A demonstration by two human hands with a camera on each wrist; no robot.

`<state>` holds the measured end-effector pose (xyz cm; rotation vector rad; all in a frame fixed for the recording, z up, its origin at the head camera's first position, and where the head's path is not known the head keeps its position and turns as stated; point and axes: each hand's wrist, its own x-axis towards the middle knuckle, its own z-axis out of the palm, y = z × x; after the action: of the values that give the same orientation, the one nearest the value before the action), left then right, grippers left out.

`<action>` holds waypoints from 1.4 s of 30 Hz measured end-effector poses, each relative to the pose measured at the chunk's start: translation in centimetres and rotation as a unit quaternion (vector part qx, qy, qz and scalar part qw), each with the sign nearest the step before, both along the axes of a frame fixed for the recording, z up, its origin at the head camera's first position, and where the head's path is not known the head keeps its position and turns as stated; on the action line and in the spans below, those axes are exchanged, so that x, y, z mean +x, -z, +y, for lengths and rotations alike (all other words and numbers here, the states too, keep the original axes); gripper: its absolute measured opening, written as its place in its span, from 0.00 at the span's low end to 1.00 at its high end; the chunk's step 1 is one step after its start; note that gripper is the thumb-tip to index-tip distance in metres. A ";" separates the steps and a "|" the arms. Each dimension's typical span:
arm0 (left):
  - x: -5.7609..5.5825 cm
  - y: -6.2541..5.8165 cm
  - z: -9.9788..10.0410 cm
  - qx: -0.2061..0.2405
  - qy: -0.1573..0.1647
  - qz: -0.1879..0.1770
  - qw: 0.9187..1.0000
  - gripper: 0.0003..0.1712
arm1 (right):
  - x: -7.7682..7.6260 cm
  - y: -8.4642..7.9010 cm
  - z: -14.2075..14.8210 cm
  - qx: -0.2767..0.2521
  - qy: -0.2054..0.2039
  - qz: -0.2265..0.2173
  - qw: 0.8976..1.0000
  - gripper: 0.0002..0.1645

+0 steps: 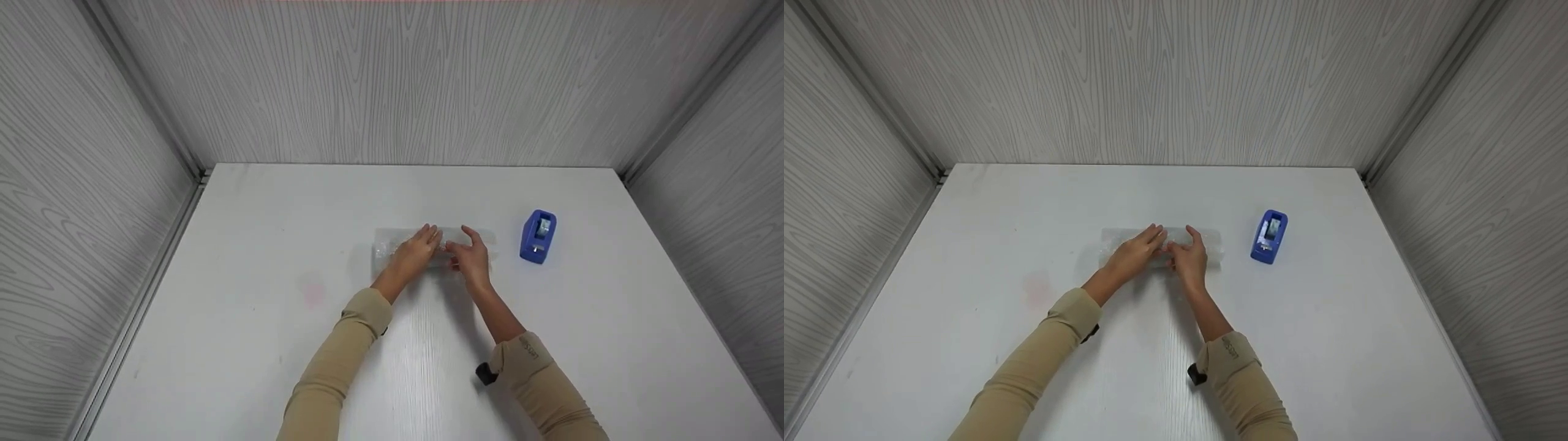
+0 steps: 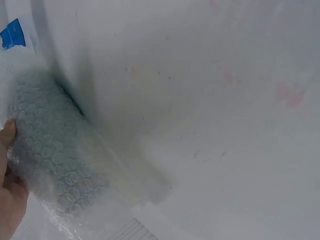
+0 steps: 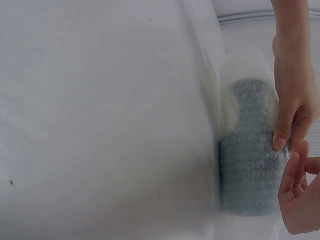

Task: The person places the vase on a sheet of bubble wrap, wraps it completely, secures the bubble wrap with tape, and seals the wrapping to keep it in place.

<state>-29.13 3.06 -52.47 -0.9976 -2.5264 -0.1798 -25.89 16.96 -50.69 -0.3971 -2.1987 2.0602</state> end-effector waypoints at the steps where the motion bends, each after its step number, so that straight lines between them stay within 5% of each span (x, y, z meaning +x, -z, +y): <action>1: 0.0 0.1 0.0 0.000 0.000 0.006 1.000 0.19 | 0.0 0.1 -0.1 0.003 0.000 0.002 1.000 0.35; 7: -0.1 0.2 0.0 0.009 0.002 0.014 1.000 0.18 | -0.2 0.3 0.0 0.009 0.005 0.013 1.000 0.36; 19: 0.1 -0.5 0.1 -0.021 -0.016 -0.062 0.998 0.22 | -0.8 0.7 0.5 0.041 0.011 -0.003 0.999 0.36; 30: 0.1 -0.2 0.3 -0.021 -0.001 -0.009 1.000 0.20 | -1.2 0.8 1.0 0.090 0.006 -0.025 0.996 0.38; 42: 0.2 0.0 0.2 -0.019 -0.009 0.008 1.000 0.21 | -1.4 0.9 0.8 0.115 0.001 -0.036 0.993 0.38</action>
<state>-28.92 3.21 -52.42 -0.9869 -2.5333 -0.1179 -27.27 17.76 -51.56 -0.4554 -2.4412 1.7886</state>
